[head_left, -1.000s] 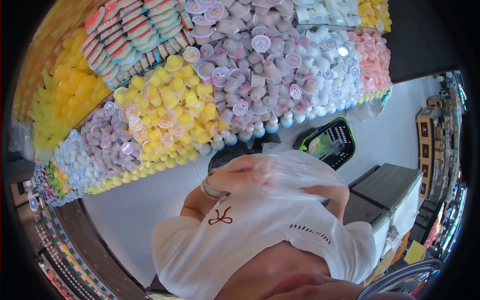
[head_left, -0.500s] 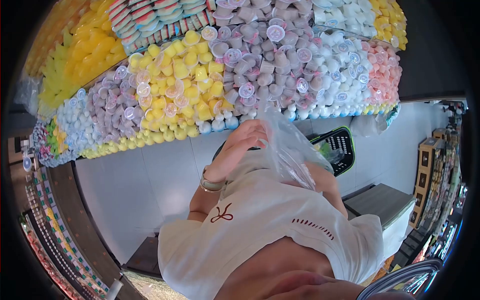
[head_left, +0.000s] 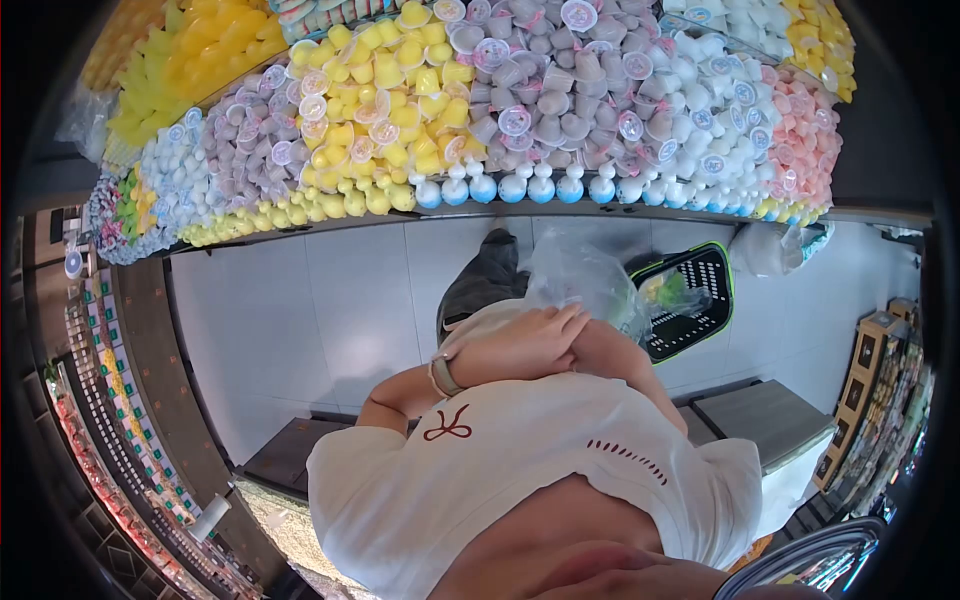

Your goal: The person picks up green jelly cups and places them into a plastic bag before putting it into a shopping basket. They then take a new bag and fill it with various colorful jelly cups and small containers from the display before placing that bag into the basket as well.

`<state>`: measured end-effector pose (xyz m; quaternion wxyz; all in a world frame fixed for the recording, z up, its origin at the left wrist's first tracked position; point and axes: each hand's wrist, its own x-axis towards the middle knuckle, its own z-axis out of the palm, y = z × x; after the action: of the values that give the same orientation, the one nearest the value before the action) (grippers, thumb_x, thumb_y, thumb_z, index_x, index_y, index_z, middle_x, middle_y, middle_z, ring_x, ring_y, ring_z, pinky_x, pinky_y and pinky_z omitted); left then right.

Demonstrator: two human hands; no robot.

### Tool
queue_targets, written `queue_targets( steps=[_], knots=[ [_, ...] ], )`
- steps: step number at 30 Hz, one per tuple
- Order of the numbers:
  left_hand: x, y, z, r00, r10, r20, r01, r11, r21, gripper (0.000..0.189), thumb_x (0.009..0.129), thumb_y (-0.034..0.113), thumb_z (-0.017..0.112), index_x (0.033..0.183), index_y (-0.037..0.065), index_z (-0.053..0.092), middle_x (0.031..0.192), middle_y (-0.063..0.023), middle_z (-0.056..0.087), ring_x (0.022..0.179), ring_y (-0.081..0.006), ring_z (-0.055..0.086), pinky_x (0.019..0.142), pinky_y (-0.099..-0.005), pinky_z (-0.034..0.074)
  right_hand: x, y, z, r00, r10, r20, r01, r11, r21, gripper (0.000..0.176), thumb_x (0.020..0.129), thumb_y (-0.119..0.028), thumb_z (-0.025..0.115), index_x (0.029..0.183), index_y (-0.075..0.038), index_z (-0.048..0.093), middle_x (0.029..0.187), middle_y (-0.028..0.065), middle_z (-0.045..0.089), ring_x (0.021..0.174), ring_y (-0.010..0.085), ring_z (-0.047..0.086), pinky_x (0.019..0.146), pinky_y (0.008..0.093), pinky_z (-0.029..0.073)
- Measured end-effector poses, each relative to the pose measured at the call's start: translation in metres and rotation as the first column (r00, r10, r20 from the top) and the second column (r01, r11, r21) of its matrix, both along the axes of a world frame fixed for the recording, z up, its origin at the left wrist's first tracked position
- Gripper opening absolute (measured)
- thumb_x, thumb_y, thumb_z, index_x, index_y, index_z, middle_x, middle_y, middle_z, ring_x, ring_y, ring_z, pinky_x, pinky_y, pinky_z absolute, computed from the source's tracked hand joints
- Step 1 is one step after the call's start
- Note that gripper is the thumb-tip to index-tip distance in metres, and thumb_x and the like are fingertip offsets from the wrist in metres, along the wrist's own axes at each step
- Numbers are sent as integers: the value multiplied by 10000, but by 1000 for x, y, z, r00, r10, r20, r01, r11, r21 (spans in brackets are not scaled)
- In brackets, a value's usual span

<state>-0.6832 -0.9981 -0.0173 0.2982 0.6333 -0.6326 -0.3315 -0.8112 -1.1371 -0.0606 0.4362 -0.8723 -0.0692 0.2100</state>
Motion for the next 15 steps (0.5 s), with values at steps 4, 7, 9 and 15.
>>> queue_targets(
  steps=[4, 7, 9, 15],
  knots=[
    [-12, 9, 8, 997, 20, 68, -32, 983, 180, 601, 790, 167, 579, 1304, -51, 358, 910, -212, 618, 811, -336, 607, 720, -384, 493, -13, 2, -1, 994, -3, -108, -1, 999, -37, 376, 731, -176, 621, 1074, -47, 538, 796, 192, 617, 705, 379, 586, 642, 442, 467],
    [-16, 23, 6, 994, 76, 79, -89, 982, 169, 571, 784, 162, 583, 1275, -48, 382, 867, -201, 620, 761, -323, 618, 676, -379, 499, -8, -7, 4, 978, 4, -206, -7, 1000, -13, 392, 739, -179, 622, 1102, -61, 532, 733, 180, 614, 700, 378, 584, 627, 444, 457],
    [-20, 29, -3, 995, 63, 76, -78, 976, 202, 502, 766, 161, 597, 1200, -35, 437, 846, -186, 619, 749, -308, 621, 662, -377, 500, -2, -12, 5, 971, 11, -240, 1, 999, 49, 423, 750, -196, 628, 1137, -67, 518, 701, 177, 610, 693, 377, 584, 610, 443, 450],
    [-16, 39, -22, 988, 3, 154, -11, 998, 54, 213, 662, 129, 630, 848, 45, 569, 780, -94, 597, 801, -248, 599, 651, -355, 495, 23, -12, 21, 917, -81, -391, 94, 995, 15, 569, 772, -271, 680, 1259, -86, 451, 722, 109, 619, 622, 310, 585, 571, 366, 446]
  ],
)
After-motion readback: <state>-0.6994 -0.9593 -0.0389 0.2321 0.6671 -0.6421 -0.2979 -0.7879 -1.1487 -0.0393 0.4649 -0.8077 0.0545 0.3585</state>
